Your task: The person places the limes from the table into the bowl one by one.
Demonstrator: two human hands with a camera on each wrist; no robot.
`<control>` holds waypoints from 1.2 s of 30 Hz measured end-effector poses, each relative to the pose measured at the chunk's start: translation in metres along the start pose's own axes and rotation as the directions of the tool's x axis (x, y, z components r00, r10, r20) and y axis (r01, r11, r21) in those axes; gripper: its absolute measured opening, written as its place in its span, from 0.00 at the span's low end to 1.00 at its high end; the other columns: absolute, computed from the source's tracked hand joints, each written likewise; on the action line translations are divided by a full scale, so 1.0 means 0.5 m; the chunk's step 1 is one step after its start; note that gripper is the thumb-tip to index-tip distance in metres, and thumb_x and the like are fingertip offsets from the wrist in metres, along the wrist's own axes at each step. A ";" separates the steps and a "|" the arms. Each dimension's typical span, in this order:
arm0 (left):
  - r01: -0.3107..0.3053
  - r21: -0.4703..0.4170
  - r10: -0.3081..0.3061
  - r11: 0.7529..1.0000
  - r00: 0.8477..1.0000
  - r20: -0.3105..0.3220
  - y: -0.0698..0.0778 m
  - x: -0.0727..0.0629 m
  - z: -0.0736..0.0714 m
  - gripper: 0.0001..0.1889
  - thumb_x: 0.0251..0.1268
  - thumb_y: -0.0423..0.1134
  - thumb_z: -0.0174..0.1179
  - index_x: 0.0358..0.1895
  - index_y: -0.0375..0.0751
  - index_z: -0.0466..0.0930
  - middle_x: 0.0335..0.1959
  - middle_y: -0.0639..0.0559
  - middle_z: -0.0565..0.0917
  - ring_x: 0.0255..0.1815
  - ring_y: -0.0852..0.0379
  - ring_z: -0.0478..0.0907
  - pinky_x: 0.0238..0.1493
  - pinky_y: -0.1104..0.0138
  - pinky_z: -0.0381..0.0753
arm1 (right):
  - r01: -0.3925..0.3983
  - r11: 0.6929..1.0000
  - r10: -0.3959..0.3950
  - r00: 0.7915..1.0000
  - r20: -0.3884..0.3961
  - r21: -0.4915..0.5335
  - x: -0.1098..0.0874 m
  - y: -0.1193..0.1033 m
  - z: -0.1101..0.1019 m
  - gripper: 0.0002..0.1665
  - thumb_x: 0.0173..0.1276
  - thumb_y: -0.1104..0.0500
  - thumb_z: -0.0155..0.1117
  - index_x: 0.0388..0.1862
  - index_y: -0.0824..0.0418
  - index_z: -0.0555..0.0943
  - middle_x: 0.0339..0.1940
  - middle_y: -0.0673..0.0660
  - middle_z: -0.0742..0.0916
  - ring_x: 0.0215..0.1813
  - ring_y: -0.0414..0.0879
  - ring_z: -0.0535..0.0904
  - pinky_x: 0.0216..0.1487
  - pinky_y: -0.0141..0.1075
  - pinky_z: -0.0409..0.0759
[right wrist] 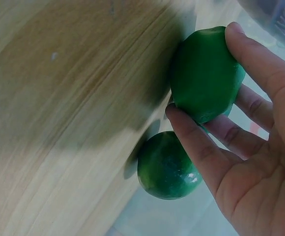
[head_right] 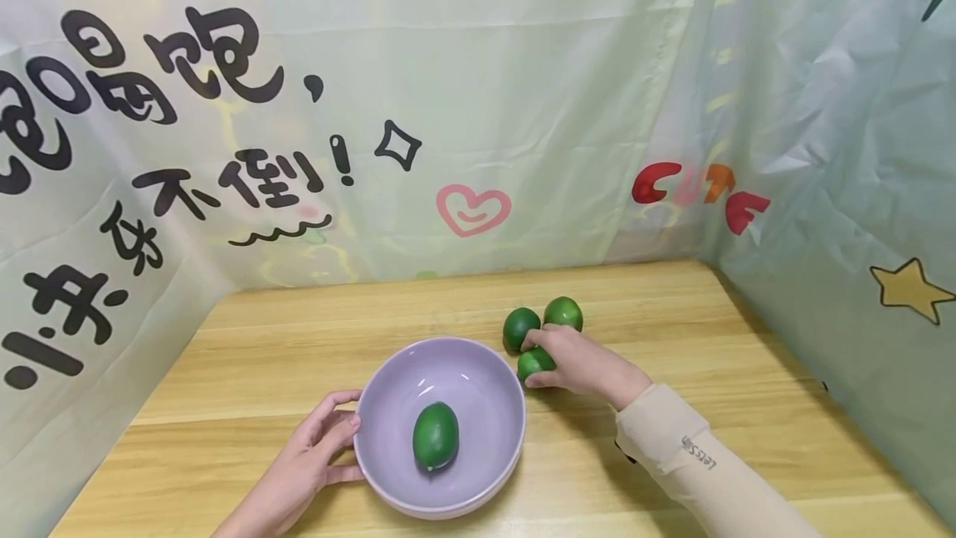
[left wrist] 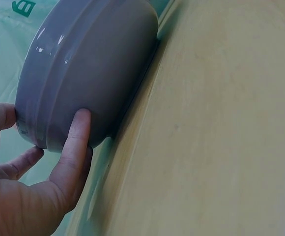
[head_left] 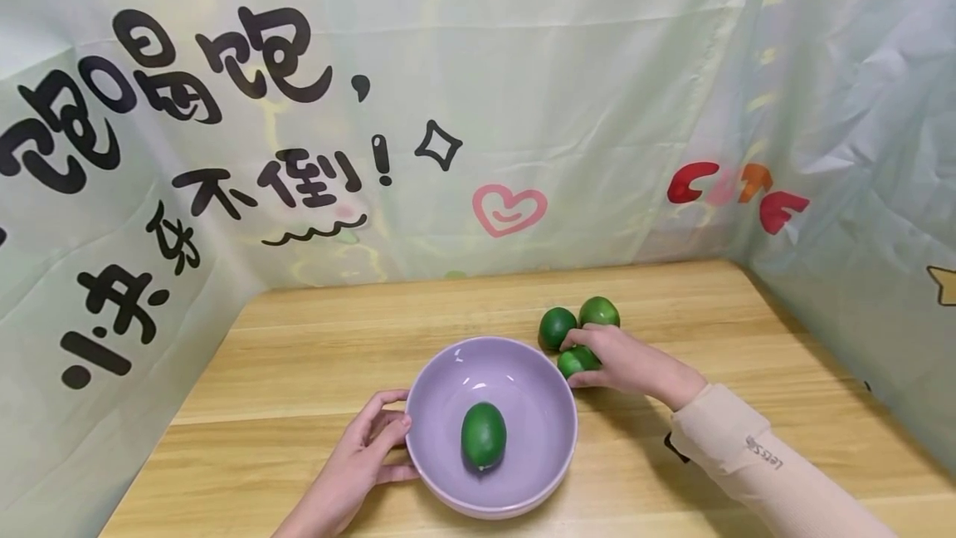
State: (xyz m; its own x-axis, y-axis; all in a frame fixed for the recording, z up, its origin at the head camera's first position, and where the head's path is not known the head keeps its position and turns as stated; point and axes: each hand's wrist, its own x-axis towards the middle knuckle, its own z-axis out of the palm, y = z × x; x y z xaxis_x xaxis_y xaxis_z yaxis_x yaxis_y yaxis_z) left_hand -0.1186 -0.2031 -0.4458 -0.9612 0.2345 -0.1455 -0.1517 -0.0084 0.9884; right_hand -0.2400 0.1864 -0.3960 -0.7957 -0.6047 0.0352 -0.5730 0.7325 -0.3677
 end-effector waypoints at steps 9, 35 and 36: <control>0.004 -0.011 -0.004 1.000 1.000 -0.009 -0.006 -0.001 0.000 0.27 0.84 0.46 0.58 0.79 0.44 0.65 0.68 0.31 0.76 0.59 0.45 0.84 0.55 0.49 0.95 | -0.003 1.000 0.003 1.000 0.002 0.003 -0.002 0.001 0.003 0.28 0.65 0.47 0.82 0.56 0.61 0.86 0.51 0.57 0.88 0.49 0.45 0.83 0.46 0.36 0.86; -0.007 0.005 0.007 1.000 1.000 -0.019 0.000 -0.001 0.003 0.26 0.84 0.45 0.59 0.78 0.44 0.66 0.65 0.32 0.77 0.59 0.45 0.84 0.55 0.49 0.95 | 0.040 0.999 -0.040 0.999 0.032 -0.016 -0.013 0.017 -0.026 0.23 0.62 0.50 0.84 0.51 0.55 0.84 0.46 0.52 0.85 0.45 0.43 0.78 0.43 0.33 0.82; -0.005 0.006 0.005 1.000 1.000 -0.021 0.001 -0.001 0.003 0.26 0.84 0.45 0.59 0.77 0.44 0.66 0.65 0.32 0.78 0.59 0.45 0.84 0.55 0.49 0.95 | 0.038 0.999 -0.037 0.999 0.029 -0.018 -0.014 0.018 -0.029 0.23 0.62 0.50 0.84 0.51 0.54 0.84 0.46 0.52 0.85 0.45 0.43 0.78 0.43 0.33 0.82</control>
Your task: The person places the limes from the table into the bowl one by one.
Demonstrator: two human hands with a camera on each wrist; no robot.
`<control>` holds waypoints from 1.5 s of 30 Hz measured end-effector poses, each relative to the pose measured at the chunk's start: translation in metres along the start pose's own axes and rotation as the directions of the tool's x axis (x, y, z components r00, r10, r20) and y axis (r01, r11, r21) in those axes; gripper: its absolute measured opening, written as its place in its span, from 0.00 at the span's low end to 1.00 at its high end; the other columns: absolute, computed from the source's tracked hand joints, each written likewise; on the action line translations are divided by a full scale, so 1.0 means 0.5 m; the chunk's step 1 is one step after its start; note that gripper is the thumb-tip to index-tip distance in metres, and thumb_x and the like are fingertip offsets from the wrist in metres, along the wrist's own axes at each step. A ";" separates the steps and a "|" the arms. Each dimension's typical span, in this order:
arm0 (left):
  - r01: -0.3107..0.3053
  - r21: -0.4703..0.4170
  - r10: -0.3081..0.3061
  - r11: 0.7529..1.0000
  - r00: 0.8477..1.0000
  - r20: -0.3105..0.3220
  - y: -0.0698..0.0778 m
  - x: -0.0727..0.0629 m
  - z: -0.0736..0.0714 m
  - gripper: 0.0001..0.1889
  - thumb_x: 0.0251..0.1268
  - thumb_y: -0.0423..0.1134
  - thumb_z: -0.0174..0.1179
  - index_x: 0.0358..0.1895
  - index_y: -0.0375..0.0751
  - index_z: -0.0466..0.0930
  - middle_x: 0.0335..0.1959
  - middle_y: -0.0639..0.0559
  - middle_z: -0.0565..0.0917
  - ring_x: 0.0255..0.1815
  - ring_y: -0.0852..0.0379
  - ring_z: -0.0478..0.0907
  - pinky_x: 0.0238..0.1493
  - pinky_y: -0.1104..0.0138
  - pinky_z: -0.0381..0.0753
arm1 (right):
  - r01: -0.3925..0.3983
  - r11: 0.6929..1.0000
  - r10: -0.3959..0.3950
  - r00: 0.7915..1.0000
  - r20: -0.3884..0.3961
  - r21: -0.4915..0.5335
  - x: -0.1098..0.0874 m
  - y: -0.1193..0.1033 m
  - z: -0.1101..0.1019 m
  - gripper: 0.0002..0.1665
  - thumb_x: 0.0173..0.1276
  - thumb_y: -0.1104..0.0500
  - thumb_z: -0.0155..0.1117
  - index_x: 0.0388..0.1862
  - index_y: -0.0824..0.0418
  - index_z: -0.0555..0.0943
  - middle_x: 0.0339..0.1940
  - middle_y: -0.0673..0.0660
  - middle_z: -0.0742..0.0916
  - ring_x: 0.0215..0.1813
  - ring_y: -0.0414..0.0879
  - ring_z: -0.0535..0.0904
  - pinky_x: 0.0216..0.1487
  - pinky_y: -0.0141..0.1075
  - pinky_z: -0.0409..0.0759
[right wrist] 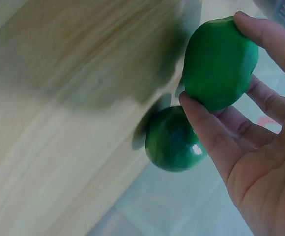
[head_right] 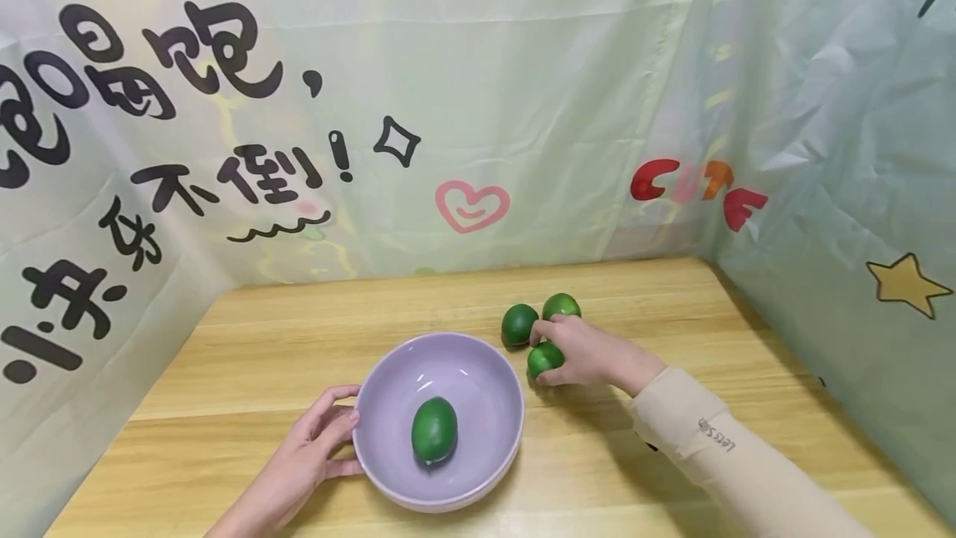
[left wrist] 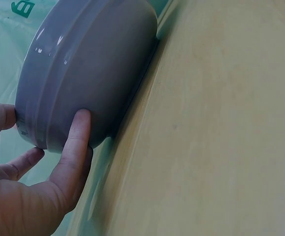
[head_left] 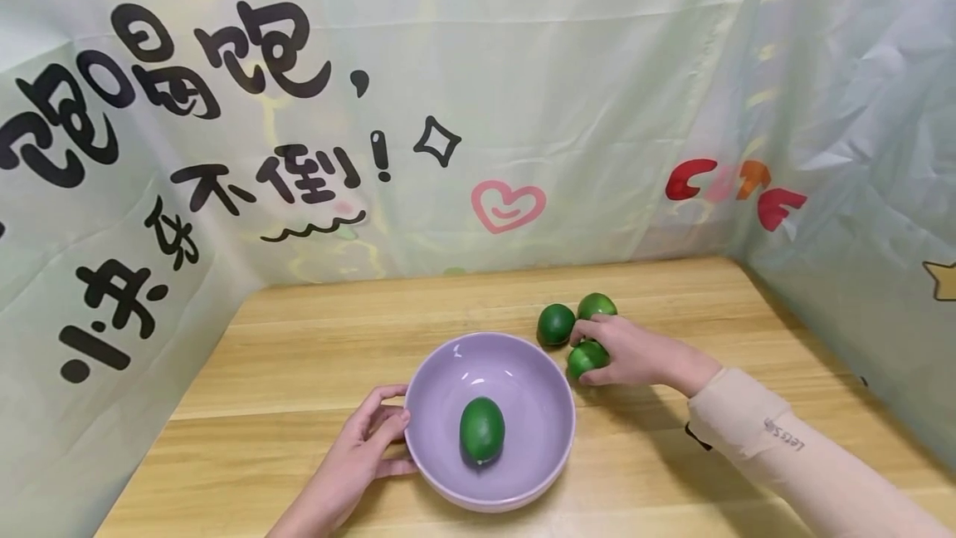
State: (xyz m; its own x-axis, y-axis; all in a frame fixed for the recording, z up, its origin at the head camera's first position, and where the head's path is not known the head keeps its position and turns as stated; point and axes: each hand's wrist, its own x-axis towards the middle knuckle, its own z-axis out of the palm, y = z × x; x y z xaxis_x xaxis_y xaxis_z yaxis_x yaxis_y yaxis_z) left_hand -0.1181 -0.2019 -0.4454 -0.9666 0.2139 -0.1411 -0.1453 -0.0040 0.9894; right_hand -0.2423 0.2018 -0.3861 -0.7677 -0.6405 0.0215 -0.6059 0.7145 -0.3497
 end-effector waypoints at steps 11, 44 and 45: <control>-0.009 0.005 0.009 1.000 1.000 -0.001 -0.001 0.000 -0.002 0.26 0.85 0.45 0.58 0.77 0.44 0.66 0.67 0.31 0.77 0.59 0.45 0.85 0.54 0.49 0.95 | 0.040 0.999 -0.041 0.999 -0.022 -0.021 -0.014 -0.003 -0.036 0.22 0.62 0.53 0.83 0.49 0.56 0.83 0.45 0.50 0.85 0.44 0.42 0.77 0.43 0.32 0.81; -0.012 0.003 0.012 1.000 1.000 0.003 0.001 0.002 -0.002 0.26 0.85 0.44 0.58 0.77 0.43 0.66 0.67 0.29 0.76 0.58 0.45 0.85 0.54 0.50 0.95 | 0.098 0.990 -0.104 0.992 -0.065 -0.097 -0.022 -0.081 -0.119 0.21 0.64 0.51 0.84 0.49 0.48 0.81 0.41 0.45 0.81 0.39 0.37 0.76 0.42 0.32 0.83; -0.015 0.003 0.015 1.000 1.000 0.005 0.001 0.002 -0.002 0.25 0.85 0.44 0.57 0.77 0.43 0.66 0.66 0.29 0.76 0.58 0.45 0.85 0.54 0.50 0.95 | 0.095 0.991 -0.102 0.993 -0.065 -0.099 -0.021 -0.085 -0.121 0.21 0.64 0.51 0.84 0.49 0.48 0.81 0.41 0.45 0.81 0.39 0.37 0.76 0.42 0.31 0.83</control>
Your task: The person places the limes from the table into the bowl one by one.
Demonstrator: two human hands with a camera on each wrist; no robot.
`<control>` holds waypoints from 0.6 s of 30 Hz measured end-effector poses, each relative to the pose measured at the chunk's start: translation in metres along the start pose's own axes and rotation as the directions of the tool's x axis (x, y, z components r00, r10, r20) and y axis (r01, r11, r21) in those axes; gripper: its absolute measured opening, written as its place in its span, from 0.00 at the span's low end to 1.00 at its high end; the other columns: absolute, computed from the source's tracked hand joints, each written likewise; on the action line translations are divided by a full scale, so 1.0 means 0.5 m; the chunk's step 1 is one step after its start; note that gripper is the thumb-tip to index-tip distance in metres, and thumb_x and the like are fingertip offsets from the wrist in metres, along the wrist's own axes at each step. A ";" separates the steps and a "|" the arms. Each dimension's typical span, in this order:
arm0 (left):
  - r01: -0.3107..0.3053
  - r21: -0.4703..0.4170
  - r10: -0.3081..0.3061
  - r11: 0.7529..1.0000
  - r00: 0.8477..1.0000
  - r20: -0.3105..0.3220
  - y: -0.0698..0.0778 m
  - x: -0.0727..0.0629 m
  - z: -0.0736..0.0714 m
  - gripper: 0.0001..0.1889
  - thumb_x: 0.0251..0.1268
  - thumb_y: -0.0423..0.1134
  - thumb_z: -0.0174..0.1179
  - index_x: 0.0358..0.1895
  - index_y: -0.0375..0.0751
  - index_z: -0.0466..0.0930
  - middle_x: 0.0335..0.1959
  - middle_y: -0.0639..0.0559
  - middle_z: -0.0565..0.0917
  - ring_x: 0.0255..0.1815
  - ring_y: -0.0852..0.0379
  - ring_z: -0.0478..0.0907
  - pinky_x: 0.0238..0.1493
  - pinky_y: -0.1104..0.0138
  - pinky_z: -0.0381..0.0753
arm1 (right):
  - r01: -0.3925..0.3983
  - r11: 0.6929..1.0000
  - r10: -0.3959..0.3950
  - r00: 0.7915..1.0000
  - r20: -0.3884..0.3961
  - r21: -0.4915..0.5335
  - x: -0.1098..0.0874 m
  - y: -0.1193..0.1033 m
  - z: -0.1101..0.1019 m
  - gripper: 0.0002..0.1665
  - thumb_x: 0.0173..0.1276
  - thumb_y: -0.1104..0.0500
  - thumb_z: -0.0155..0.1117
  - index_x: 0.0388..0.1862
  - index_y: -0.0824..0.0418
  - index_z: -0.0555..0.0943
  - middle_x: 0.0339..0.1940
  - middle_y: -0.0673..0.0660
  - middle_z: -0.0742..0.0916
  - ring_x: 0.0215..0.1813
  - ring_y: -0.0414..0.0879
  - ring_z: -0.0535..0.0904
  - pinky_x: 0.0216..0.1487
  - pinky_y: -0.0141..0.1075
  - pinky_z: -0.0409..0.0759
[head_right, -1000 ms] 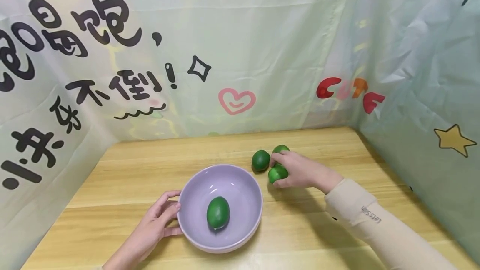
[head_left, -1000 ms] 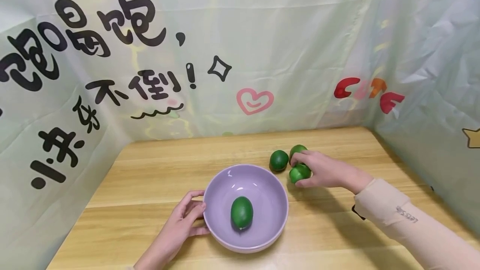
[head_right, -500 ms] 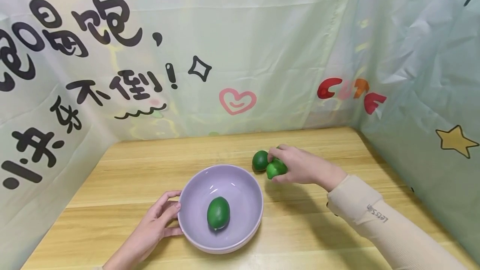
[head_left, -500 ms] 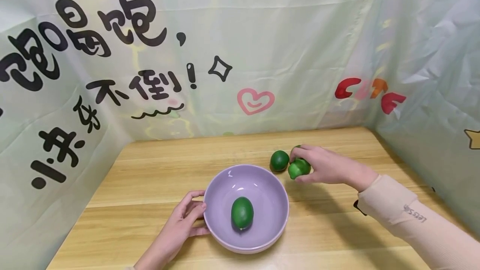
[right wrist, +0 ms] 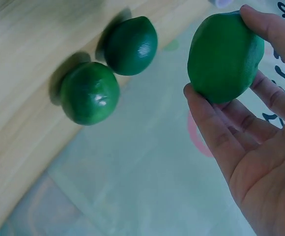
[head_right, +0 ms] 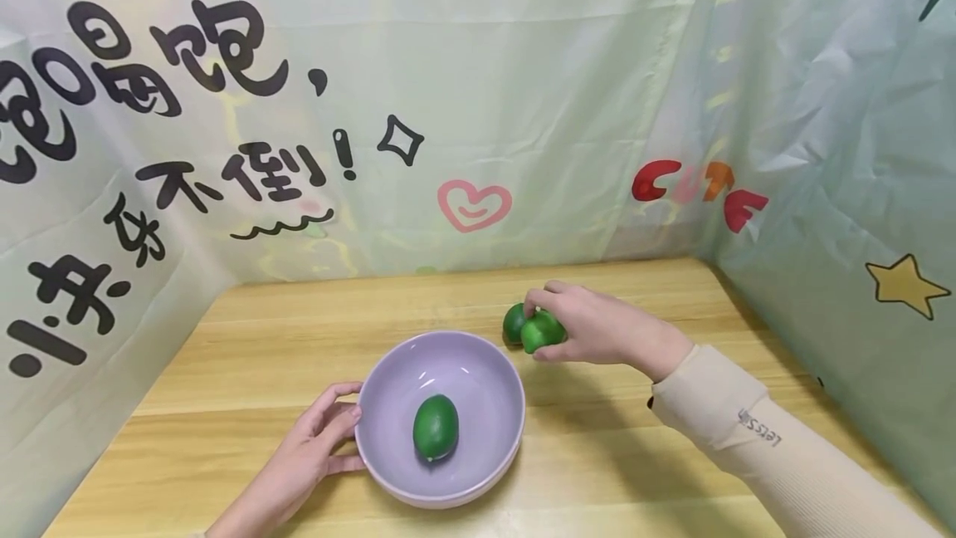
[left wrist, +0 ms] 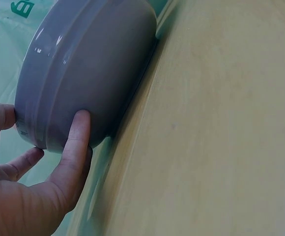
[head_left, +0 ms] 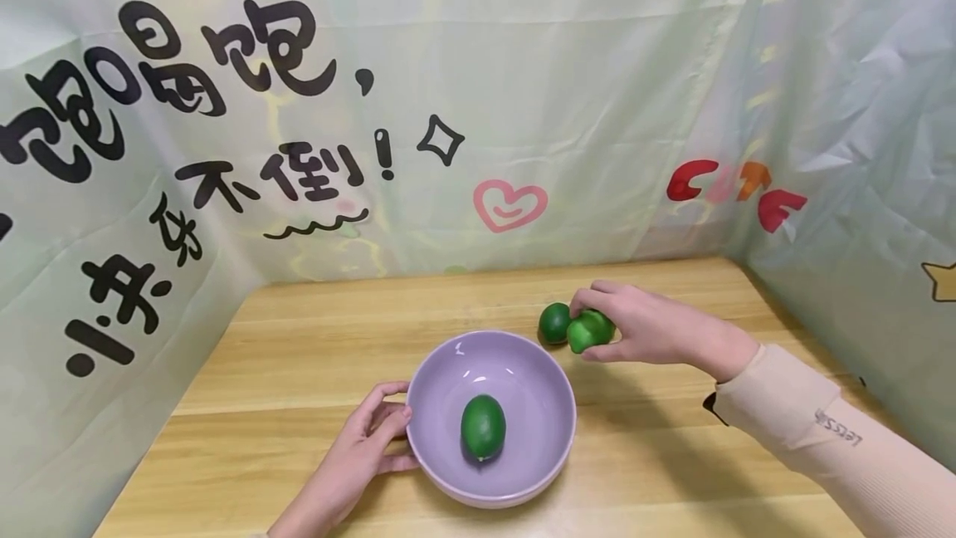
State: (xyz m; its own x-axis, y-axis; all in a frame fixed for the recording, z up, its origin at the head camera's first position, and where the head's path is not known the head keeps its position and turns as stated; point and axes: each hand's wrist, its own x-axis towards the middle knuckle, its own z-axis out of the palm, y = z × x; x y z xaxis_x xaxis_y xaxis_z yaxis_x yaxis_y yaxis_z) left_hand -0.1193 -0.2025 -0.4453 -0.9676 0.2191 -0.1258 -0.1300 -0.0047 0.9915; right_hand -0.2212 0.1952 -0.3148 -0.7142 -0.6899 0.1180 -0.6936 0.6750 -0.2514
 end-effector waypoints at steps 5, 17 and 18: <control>-0.002 0.000 0.002 1.000 1.000 0.003 -0.001 0.000 0.000 0.25 0.85 0.45 0.58 0.77 0.43 0.66 0.67 0.28 0.76 0.58 0.44 0.85 0.54 0.50 0.95 | 0.003 1.000 -0.003 1.000 0.005 0.003 0.007 -0.016 -0.006 0.21 0.64 0.52 0.83 0.51 0.49 0.81 0.43 0.46 0.82 0.39 0.37 0.77 0.41 0.30 0.84; -0.001 -0.003 0.001 1.000 1.000 0.001 -0.002 0.001 -0.001 0.25 0.84 0.45 0.58 0.77 0.43 0.67 0.67 0.29 0.76 0.59 0.45 0.85 0.54 0.50 0.95 | 0.064 0.998 -0.064 0.998 0.006 0.025 0.032 -0.057 -0.006 0.22 0.64 0.52 0.83 0.53 0.46 0.83 0.46 0.44 0.83 0.43 0.38 0.78 0.43 0.30 0.85; -0.001 -0.003 0.001 1.000 1.000 0.002 -0.002 0.001 -0.001 0.25 0.84 0.45 0.58 0.77 0.44 0.67 0.67 0.29 0.76 0.59 0.45 0.85 0.54 0.50 0.95 | 0.068 0.997 -0.068 0.998 0.006 0.025 0.034 -0.060 -0.006 0.22 0.64 0.52 0.83 0.53 0.46 0.83 0.45 0.44 0.83 0.42 0.38 0.78 0.43 0.30 0.85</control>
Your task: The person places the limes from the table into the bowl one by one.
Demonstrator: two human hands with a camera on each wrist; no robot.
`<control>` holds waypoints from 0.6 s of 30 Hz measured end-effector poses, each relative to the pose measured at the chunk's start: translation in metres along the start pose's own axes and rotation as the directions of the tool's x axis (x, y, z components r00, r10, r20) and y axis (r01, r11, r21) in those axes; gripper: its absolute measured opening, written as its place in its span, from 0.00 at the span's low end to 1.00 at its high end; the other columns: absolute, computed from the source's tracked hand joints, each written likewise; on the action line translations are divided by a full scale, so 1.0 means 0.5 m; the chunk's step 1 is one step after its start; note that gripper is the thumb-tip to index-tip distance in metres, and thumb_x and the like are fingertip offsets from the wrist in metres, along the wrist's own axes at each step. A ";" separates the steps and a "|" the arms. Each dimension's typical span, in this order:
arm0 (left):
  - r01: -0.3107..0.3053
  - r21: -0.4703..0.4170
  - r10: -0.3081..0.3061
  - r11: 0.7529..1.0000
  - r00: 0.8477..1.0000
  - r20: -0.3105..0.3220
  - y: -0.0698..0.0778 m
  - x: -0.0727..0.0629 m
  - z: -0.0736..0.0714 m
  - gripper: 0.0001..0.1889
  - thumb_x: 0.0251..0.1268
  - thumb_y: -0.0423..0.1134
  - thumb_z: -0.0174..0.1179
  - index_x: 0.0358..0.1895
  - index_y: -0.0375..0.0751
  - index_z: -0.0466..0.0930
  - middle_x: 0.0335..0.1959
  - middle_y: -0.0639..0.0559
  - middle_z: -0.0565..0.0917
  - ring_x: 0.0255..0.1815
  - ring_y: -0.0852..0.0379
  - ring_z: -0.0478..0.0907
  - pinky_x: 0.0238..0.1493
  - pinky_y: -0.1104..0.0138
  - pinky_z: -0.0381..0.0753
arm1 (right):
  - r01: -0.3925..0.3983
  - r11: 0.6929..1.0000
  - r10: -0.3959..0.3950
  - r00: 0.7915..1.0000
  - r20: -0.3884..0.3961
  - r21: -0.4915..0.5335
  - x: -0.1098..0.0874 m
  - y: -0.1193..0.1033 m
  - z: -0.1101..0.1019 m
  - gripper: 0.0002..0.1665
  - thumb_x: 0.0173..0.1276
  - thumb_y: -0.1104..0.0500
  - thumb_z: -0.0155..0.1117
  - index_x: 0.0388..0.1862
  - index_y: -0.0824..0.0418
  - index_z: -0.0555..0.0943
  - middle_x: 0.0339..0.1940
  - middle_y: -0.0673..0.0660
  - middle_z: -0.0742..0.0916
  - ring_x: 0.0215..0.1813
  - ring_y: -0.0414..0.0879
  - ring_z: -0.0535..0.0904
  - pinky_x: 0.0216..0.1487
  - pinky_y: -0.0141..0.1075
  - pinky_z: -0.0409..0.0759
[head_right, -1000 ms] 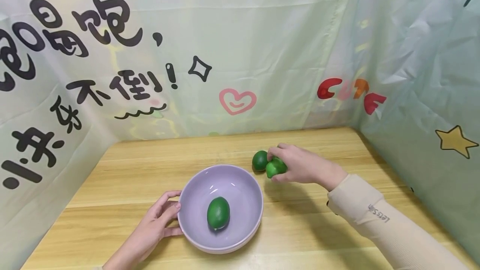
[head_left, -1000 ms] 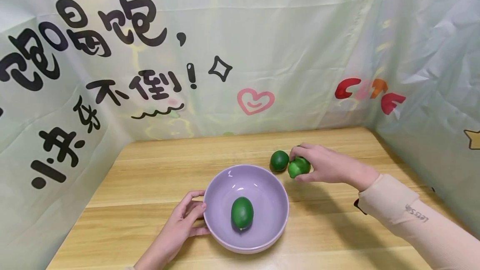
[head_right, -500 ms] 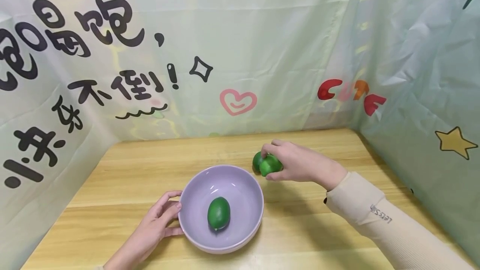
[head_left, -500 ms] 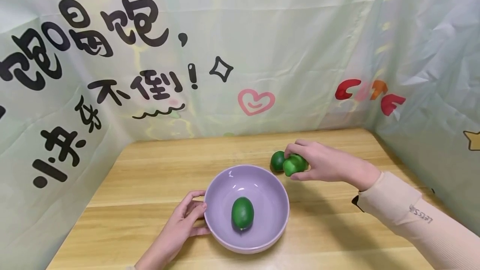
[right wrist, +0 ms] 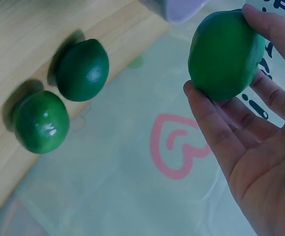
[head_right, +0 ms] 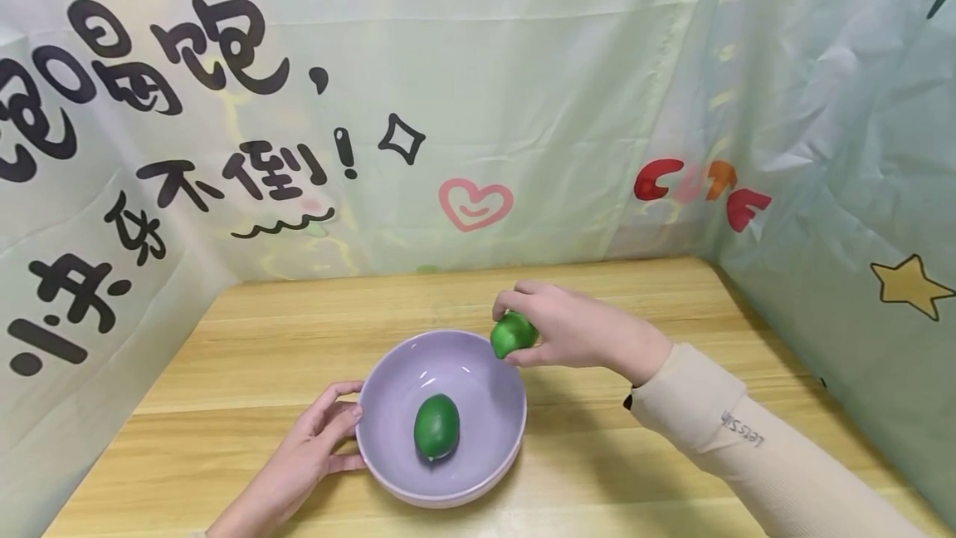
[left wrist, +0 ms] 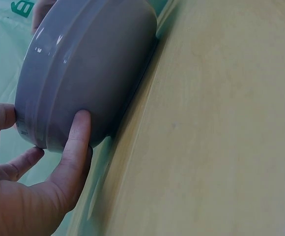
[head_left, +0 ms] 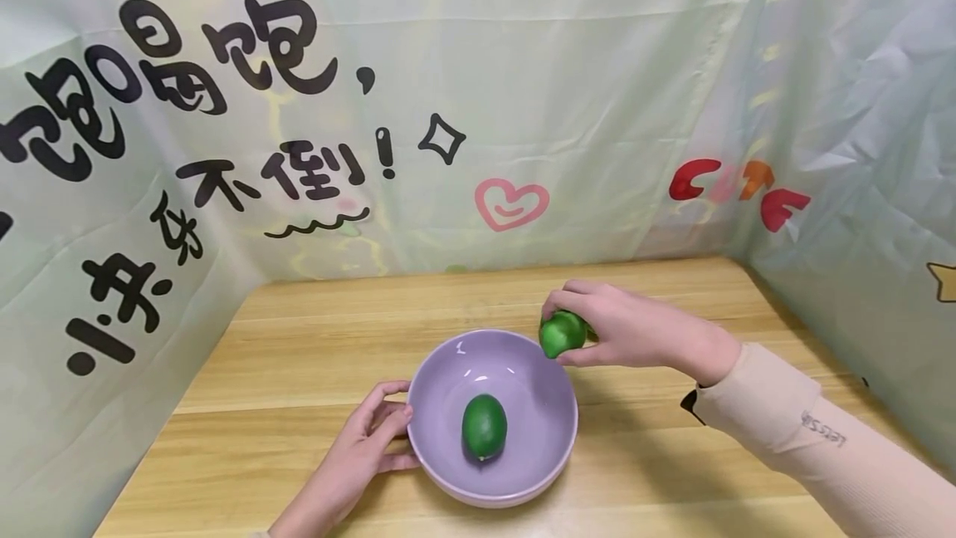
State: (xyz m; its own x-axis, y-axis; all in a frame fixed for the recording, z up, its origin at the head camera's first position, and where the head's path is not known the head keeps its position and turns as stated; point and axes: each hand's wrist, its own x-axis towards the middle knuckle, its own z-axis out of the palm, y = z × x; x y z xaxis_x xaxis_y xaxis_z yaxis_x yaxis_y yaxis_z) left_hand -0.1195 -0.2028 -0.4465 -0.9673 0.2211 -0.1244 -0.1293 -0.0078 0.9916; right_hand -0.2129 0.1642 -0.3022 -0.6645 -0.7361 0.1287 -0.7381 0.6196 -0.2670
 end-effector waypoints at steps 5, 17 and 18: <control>-0.002 -0.003 0.002 1.000 1.000 0.009 -0.001 0.000 -0.001 0.26 0.84 0.45 0.58 0.77 0.43 0.66 0.67 0.29 0.76 0.58 0.45 0.85 0.55 0.49 0.95 | 0.013 1.000 -0.013 1.000 0.004 0.005 0.009 -0.012 0.002 0.23 0.64 0.52 0.84 0.53 0.48 0.82 0.44 0.44 0.82 0.40 0.38 0.76 0.42 0.29 0.82; -0.002 -0.003 0.002 1.000 1.000 0.003 -0.002 0.001 -0.002 0.26 0.84 0.45 0.58 0.77 0.43 0.66 0.67 0.29 0.76 0.58 0.44 0.85 0.54 0.49 0.95 | 0.058 0.998 -0.058 0.998 0.016 0.026 0.037 -0.029 0.005 0.20 0.66 0.53 0.82 0.53 0.50 0.83 0.46 0.47 0.83 0.42 0.38 0.77 0.44 0.30 0.84; -0.002 -0.003 0.002 1.000 1.000 0.004 -0.002 0.001 -0.002 0.26 0.84 0.45 0.58 0.77 0.43 0.66 0.67 0.29 0.76 0.58 0.44 0.85 0.54 0.50 0.95 | 0.058 0.998 -0.059 0.998 0.019 0.028 0.039 -0.030 0.005 0.20 0.66 0.53 0.82 0.53 0.50 0.83 0.46 0.47 0.83 0.42 0.38 0.77 0.44 0.30 0.84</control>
State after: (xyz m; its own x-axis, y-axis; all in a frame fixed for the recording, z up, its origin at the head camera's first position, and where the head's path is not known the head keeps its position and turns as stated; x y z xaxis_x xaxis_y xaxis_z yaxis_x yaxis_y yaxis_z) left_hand -0.1199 -0.2036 -0.4476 -0.9667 0.2246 -0.1225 -0.1283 -0.0115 0.9917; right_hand -0.2142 0.1399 -0.2982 -0.6177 -0.7762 0.1264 -0.7719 0.5679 -0.2857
